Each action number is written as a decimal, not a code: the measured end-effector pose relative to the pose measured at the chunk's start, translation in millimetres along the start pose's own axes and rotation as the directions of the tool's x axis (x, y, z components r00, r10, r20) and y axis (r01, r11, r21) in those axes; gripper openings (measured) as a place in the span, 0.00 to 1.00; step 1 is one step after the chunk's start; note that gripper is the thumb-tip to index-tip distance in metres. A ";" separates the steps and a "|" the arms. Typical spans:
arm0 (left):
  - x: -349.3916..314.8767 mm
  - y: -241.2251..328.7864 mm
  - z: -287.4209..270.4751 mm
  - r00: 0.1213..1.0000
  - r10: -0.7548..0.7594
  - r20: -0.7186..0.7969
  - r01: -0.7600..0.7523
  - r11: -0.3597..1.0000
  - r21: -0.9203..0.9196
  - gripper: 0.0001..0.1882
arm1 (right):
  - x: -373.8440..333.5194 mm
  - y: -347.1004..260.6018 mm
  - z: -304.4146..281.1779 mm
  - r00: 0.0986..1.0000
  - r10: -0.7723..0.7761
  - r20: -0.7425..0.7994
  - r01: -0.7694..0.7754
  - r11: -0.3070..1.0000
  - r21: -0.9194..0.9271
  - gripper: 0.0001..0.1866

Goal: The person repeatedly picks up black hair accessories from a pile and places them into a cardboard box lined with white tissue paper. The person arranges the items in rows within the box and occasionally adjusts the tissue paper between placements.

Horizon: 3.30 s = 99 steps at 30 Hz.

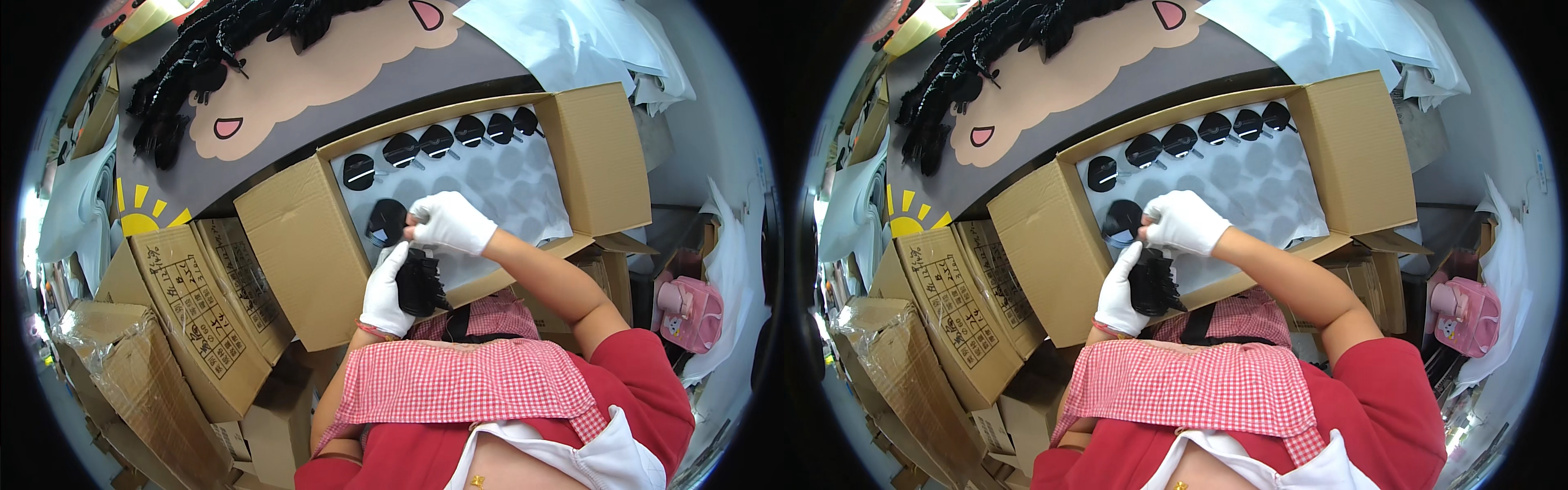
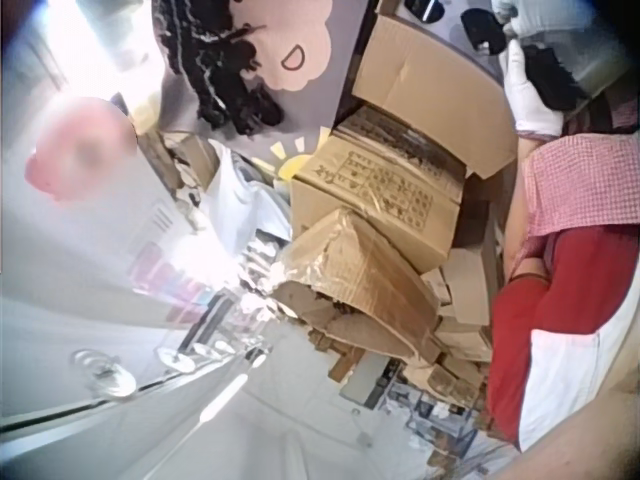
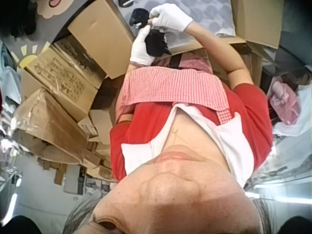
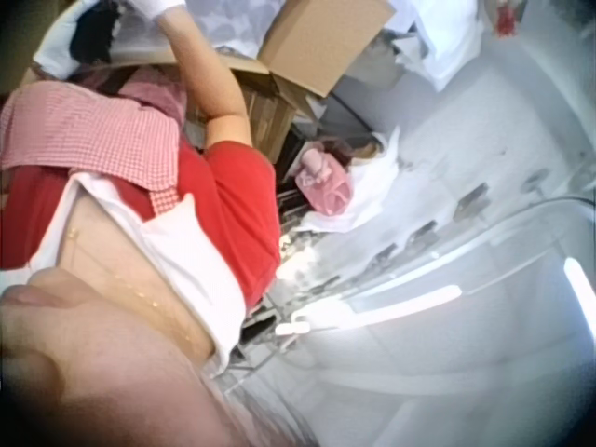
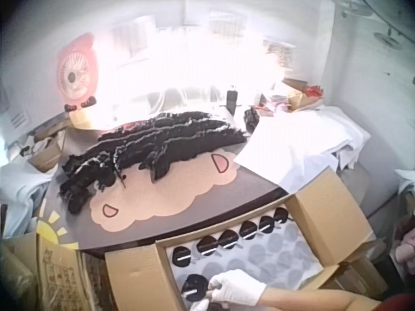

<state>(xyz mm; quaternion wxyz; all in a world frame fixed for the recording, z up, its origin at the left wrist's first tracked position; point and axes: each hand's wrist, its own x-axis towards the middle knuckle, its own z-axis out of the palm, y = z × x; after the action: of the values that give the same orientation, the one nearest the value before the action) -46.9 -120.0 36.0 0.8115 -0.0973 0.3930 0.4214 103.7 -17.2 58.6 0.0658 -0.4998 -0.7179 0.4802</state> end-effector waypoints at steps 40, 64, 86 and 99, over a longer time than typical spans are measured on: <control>-13.6 -21.4 37.7 0.957 0.241 0.161 -0.283 0.896 0.341 0.36 | -77.7 9.5 -35.2 0.980 0.171 0.098 -0.177 0.983 0.049 0.15; -10.9 -12.0 22.3 0.989 -0.141 -0.039 0.135 0.982 -0.130 0.19 | -114.4 144.2 -68.9 0.810 0.043 -0.585 -0.314 0.875 -0.370 0.09; -24.3 -43.6 55.0 0.929 0.369 0.038 -0.357 0.862 0.360 0.21 | -121.8 -11.1 -14.2 0.993 0.099 -0.065 -0.101 0.994 -0.034 0.15; -111.0 45.8 -21.3 0.920 0.392 -0.014 -0.390 0.911 -0.135 0.25 | -88.8 6.3 33.3 0.998 0.060 0.036 -0.057 0.996 -0.075 0.11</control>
<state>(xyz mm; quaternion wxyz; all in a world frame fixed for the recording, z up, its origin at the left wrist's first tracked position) -130.8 -169.2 109.6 0.7050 -0.0686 0.3696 0.6014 132.4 -107.0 70.4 0.0193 -0.5134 -0.7213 0.4646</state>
